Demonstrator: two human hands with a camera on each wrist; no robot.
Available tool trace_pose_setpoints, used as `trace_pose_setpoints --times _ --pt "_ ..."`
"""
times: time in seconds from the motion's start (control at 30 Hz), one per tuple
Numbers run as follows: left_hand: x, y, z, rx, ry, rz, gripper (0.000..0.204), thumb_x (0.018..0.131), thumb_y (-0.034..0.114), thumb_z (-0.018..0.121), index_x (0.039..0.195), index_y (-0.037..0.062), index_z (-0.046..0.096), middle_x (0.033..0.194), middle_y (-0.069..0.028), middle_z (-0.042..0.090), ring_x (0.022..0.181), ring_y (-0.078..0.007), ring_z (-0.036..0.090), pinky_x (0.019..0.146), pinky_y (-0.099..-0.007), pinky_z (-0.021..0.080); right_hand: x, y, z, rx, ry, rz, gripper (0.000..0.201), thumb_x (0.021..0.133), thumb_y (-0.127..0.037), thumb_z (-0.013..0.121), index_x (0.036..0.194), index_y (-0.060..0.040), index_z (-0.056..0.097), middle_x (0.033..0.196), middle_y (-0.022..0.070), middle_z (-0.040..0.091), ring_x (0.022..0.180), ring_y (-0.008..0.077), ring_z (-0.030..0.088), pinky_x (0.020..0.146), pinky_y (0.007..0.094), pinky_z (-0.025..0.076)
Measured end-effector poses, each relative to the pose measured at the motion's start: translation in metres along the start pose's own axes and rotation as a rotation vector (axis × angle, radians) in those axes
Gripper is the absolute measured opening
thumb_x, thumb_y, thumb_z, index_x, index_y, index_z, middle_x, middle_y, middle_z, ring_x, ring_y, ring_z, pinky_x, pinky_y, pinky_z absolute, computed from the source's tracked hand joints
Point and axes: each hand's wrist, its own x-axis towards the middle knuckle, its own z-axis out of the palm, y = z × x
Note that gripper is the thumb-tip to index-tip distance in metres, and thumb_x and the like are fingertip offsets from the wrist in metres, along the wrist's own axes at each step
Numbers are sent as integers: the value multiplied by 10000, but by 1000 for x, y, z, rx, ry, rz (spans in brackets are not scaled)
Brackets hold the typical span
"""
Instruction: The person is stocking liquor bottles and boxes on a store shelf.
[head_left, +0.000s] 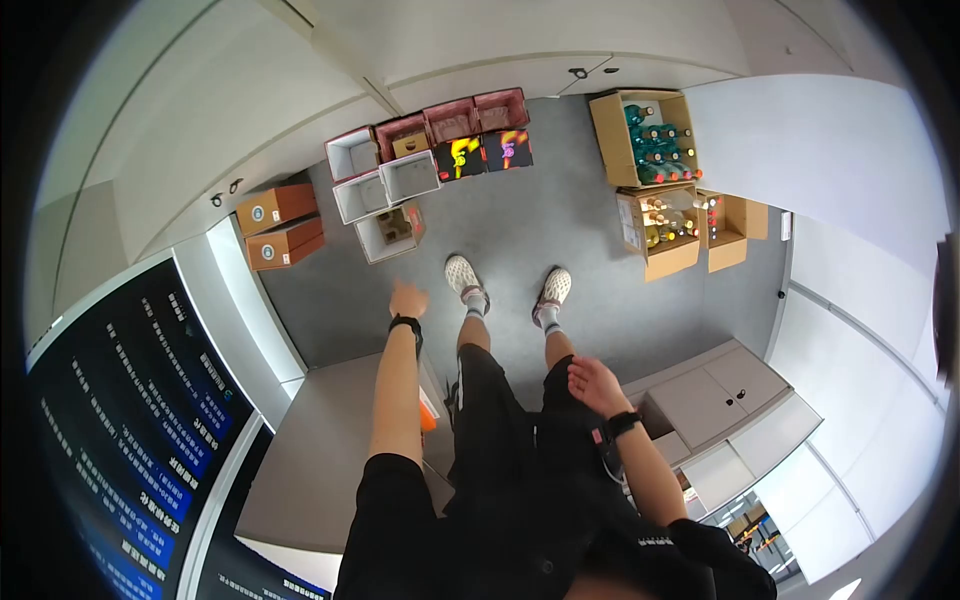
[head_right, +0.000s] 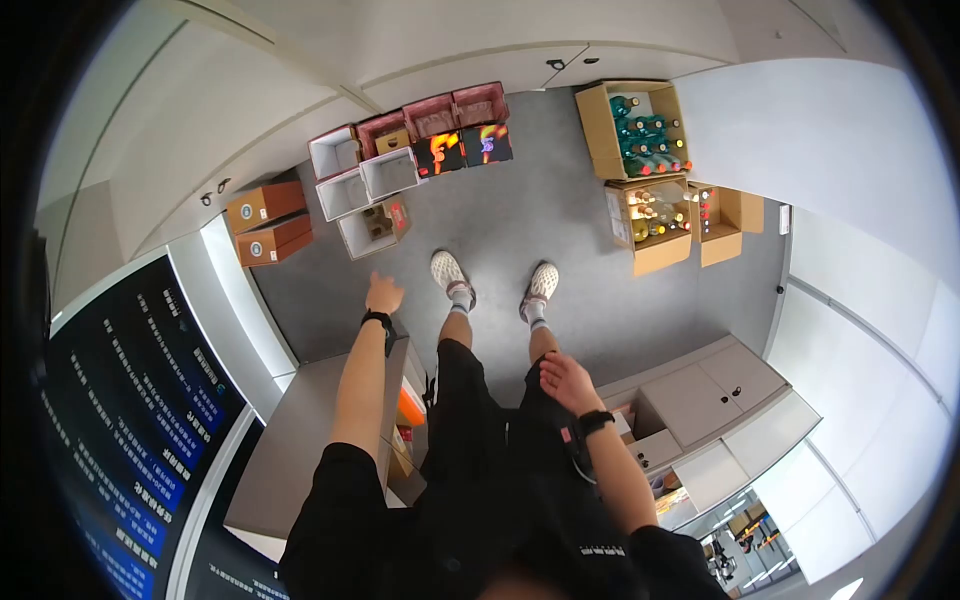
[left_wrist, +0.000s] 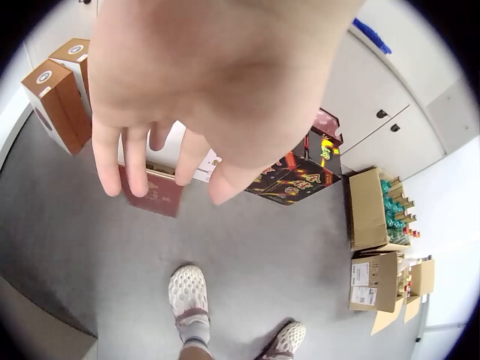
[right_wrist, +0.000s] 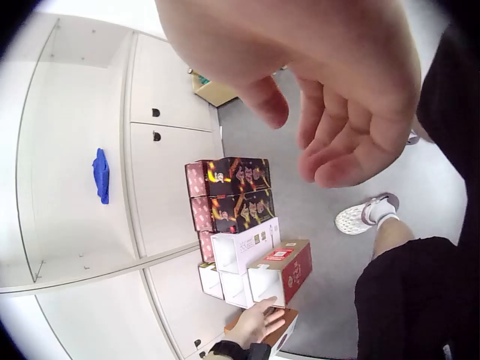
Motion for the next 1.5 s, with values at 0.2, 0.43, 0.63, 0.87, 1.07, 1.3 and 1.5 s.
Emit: trace_pose_setpoints --times 0.2,0.43,0.63,0.87,1.07,1.3,1.5 --pt "70 -1 -3 131 -71 38 499 868 283 594 1322 87 522 1551 -211 157 1221 -384 499 963 -436 492 11 27 8 24 84 50 318 953 -273 527 1171 -43 558 1023 86 606 863 200 585 802 352 509" --pt "119 -10 24 35 -37 7 493 827 218 657 1287 86 542 1550 -197 150 1194 -398 510 949 -434 502 22 32 -1 76 169 32 301 936 -264 573 1152 -54 575 979 73 627 838 189 592 797 356 510" --pt "142 -38 49 129 201 209 345 853 225 631 1152 54 612 1406 -137 417 1069 -363 582 874 -445 517 14 37 3 51 156 -2 327 957 -271 535 1197 -50 559 1035 85 621 904 192 587 826 356 504" --pt "83 -25 23 -92 382 269 267 912 251 527 918 40 691 1032 -152 617 922 -353 621 810 -451 504 4 22 20 -19 72 -44 324 961 -255 515 1206 -46 550 1027 77 617 901 188 586 830 355 499" --pt "-29 25 -11 -121 394 369 264 882 221 534 799 20 684 885 -208 629 831 -396 612 752 -490 483 -29 -10 35 -102 0 -158 308 942 -268 549 1155 -48 571 981 65 621 859 170 595 787 324 502" --pt "-181 109 -52 -94 620 374 234 849 208 546 788 37 694 836 -179 628 769 -375 616 707 -507 478 -89 -62 47 -379 -217 -373 301 946 -271 553 1152 -53 578 992 59 632 871 156 596 760 294 501" --pt "-294 186 -95 -173 878 591 234 829 225 570 748 43 693 779 -138 633 702 -351 622 660 -479 480 -135 -99 52 -821 -320 -654 407 896 -339 649 1194 -64 621 1059 32 648 935 114 589 793 265 483"
